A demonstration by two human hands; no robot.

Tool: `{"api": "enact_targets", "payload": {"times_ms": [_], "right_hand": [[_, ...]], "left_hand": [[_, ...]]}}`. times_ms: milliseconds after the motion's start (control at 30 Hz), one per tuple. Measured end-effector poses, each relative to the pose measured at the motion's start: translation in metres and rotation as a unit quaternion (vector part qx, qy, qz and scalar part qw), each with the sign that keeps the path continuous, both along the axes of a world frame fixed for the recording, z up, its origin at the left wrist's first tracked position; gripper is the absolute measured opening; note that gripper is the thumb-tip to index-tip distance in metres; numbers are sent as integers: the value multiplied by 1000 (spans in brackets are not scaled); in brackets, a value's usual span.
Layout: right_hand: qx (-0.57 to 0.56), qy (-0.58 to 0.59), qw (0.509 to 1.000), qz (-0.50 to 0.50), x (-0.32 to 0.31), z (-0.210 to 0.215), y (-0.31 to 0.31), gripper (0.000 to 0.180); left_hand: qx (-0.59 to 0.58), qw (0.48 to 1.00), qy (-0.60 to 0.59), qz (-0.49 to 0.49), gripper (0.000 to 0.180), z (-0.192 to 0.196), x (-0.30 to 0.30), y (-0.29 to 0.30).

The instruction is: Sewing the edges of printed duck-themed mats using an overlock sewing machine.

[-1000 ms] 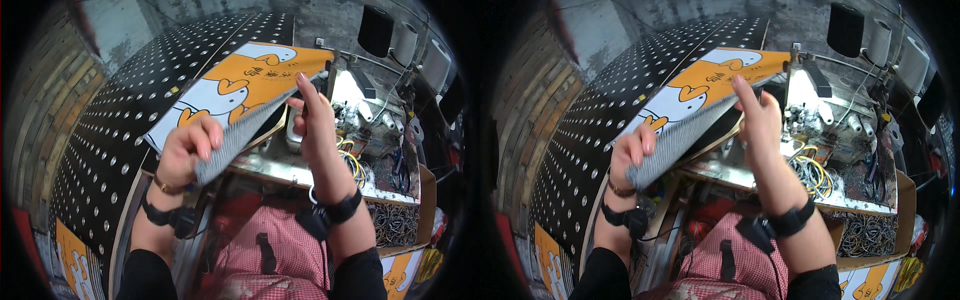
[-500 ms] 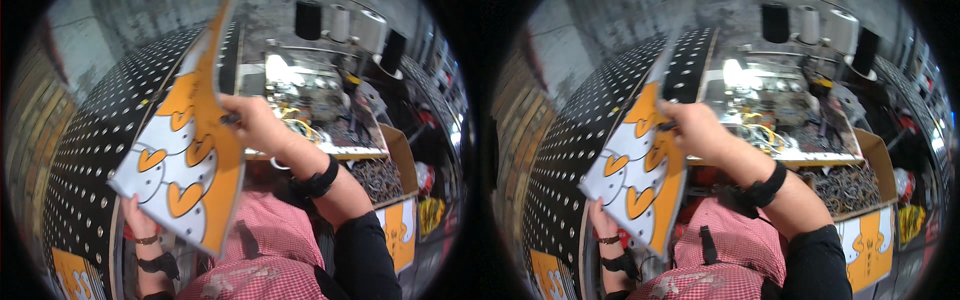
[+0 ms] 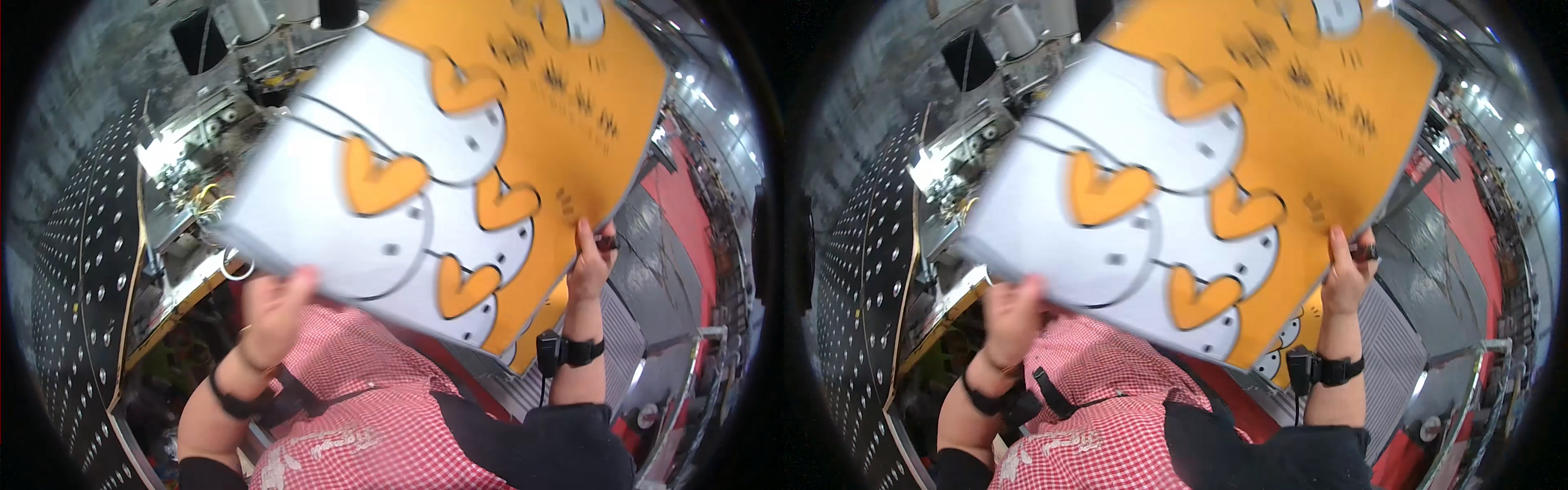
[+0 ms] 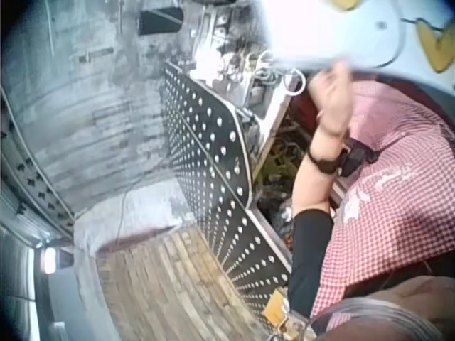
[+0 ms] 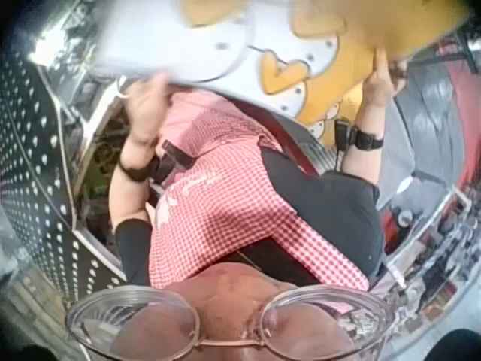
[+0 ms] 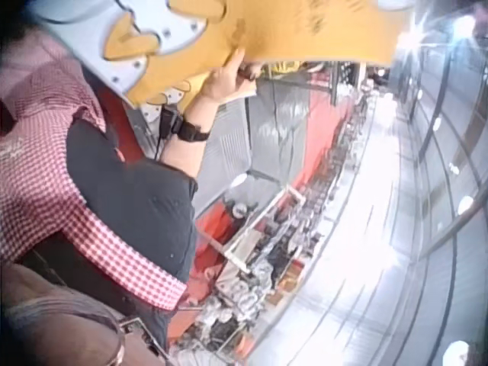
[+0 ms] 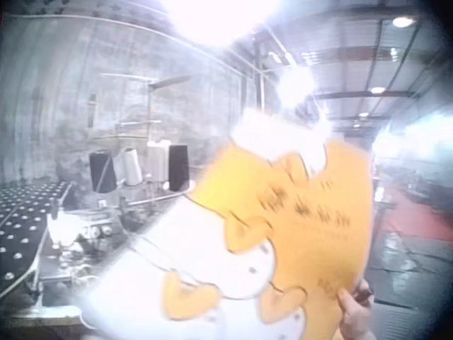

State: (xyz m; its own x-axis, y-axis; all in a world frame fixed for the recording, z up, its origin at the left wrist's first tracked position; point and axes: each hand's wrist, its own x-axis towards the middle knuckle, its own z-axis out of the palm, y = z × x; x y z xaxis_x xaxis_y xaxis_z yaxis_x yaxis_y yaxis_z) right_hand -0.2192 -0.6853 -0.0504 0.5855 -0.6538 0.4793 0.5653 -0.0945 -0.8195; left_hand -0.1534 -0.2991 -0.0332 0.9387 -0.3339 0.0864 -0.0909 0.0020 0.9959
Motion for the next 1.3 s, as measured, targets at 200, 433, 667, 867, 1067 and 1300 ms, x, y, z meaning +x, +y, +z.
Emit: {"api": "enact_targets", "payload": {"times_ms": [200,433,667,867,1067,1300], "right_hand": [[78,431,871,-223,-102,-198,-136,30],[49,568,786,-239,-103,-259,-170,18],[-311,608,550,-480,-39,-188,-110,34],[-124,313,937,97,157,-153,19,22],[-535,312,730,290,256,-31,302,75],[-725,342,558,213,270,-18,340,42]], "left_hand": [[215,887,197,-358,23,-122,27,-114],[227,904,85,-352,26,-121,30,-44],[74,948,-109,288,31,-117,60,55],[315,776,-210,504,31,-124,126,112],[482,826,-174,233,25,-121,141,36],[333,900,-271,80,36,-97,55,76]]}}
